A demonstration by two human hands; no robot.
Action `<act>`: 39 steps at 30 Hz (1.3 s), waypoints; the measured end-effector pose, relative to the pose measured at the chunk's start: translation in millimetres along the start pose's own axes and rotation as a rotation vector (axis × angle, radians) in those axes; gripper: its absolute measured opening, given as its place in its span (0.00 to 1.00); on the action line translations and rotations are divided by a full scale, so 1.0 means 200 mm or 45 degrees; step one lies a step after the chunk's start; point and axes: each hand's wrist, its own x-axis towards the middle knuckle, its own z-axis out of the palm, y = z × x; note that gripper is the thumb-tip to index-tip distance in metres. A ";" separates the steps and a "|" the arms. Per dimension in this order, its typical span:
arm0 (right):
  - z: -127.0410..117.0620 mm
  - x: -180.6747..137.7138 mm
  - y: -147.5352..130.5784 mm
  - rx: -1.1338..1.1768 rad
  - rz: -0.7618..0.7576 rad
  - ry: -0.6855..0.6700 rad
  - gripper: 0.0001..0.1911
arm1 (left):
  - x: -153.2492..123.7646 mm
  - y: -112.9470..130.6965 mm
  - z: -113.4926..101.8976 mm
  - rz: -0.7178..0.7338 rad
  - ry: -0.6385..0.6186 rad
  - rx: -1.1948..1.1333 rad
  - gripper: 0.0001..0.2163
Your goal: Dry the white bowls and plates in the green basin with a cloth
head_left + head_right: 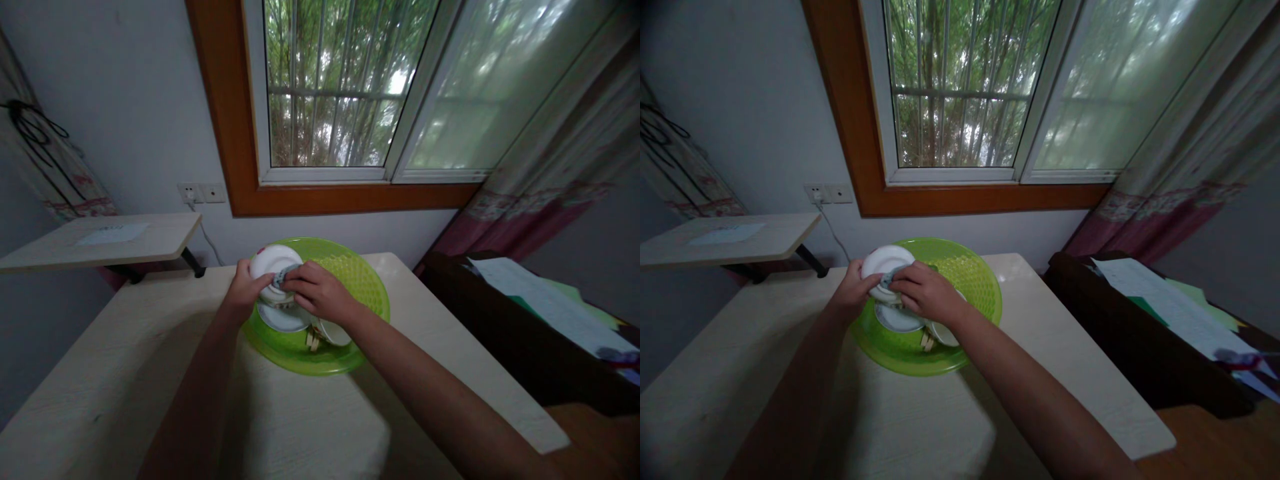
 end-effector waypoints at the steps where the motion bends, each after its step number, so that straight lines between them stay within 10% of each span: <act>1: -0.01 0.00 0.00 0.005 0.018 0.071 0.11 | 0.00 0.00 0.00 -0.004 -0.007 -0.011 0.28; 7: -0.03 -0.01 0.08 -0.051 0.485 0.568 0.14 | -0.02 0.03 0.02 0.086 0.043 0.253 0.28; 22: 0.03 0.01 -0.01 0.157 0.039 0.088 0.22 | -0.07 0.08 0.07 0.267 0.069 0.729 0.27; 33: 0.02 -0.01 0.10 -0.125 0.321 0.341 0.14 | -0.10 0.12 0.08 0.176 0.057 0.801 0.27; 39: 0.03 0.00 0.05 0.026 0.104 0.222 0.15 | -0.10 0.12 0.08 0.179 0.064 0.796 0.26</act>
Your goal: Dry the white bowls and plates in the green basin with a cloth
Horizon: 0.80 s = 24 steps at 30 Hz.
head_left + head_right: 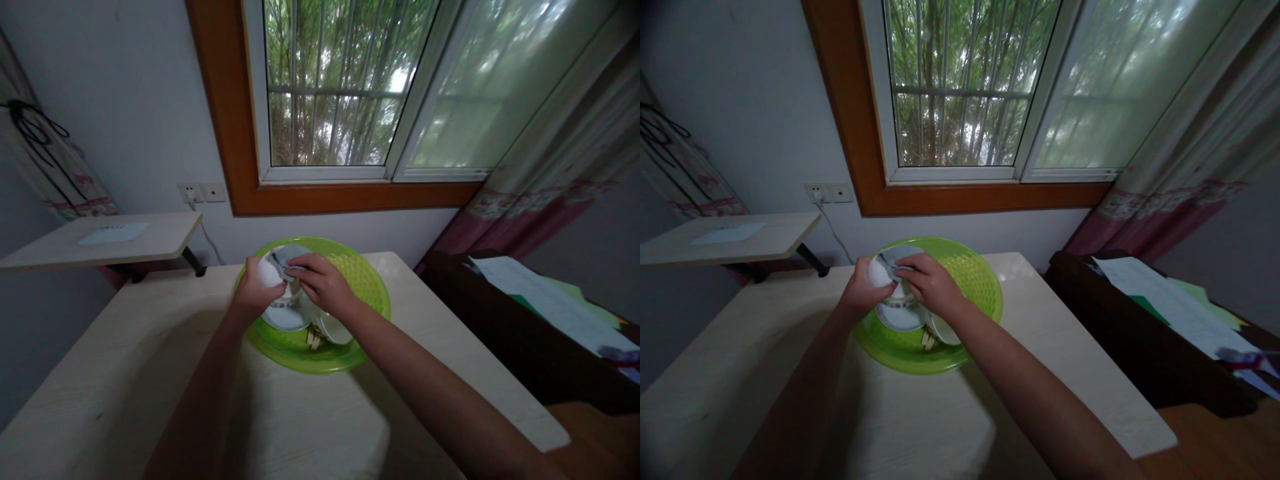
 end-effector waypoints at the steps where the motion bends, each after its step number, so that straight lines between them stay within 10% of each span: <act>1: 0.00 0.00 -0.01 0.033 -0.042 -0.012 0.15 | 0.00 0.00 0.00 0.009 -0.007 0.012 0.26; 7: 0.00 0.01 -0.02 0.029 0.033 -0.017 0.17 | 0.01 -0.03 0.00 0.057 0.020 -0.008 0.26; 24: 0.06 -0.06 0.19 0.528 1.106 0.124 0.10 | 0.06 -0.13 0.01 -0.007 0.013 -0.590 0.30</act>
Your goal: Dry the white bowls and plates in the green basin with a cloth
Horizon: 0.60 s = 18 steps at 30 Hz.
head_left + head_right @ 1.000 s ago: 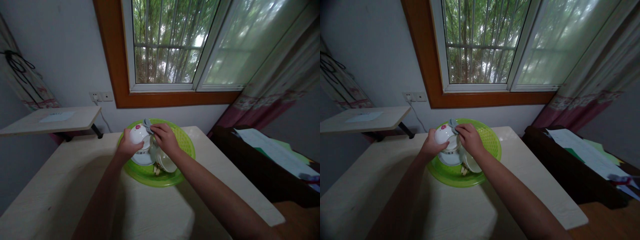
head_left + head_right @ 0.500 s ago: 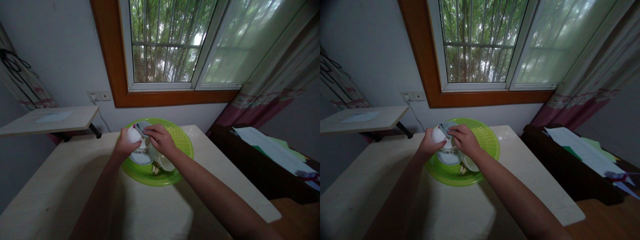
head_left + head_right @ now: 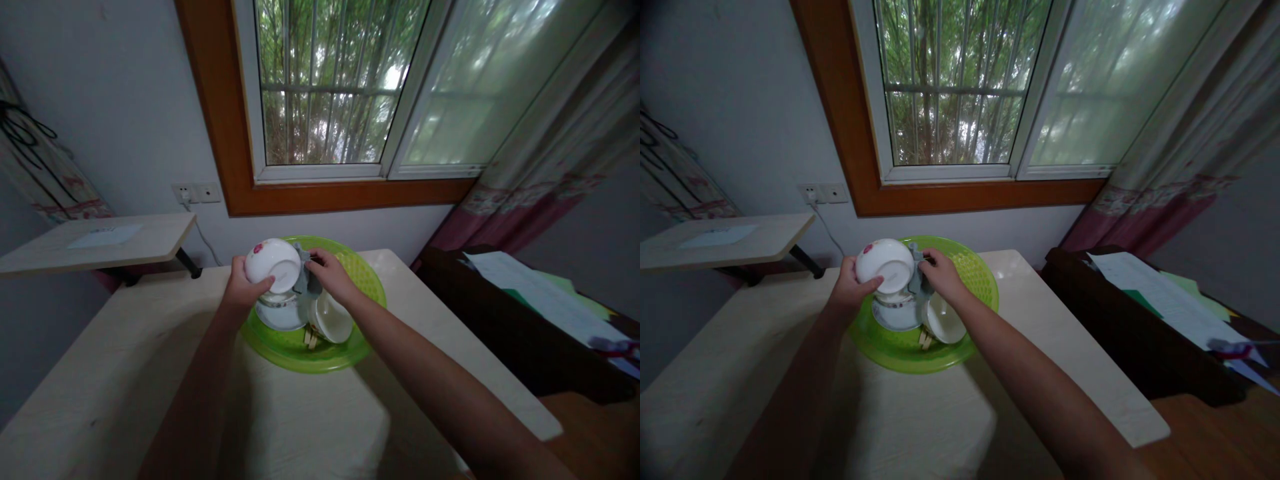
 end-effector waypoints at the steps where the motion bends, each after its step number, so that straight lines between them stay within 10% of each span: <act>1: 0.00 0.00 0.00 0.058 0.052 -0.019 0.09 | 0.00 0.00 0.00 0.009 -0.010 0.017 0.30; 18: 0.02 -0.06 -0.09 0.252 -0.047 -0.244 0.21 | -0.02 -0.01 0.00 0.079 -0.229 -0.043 0.31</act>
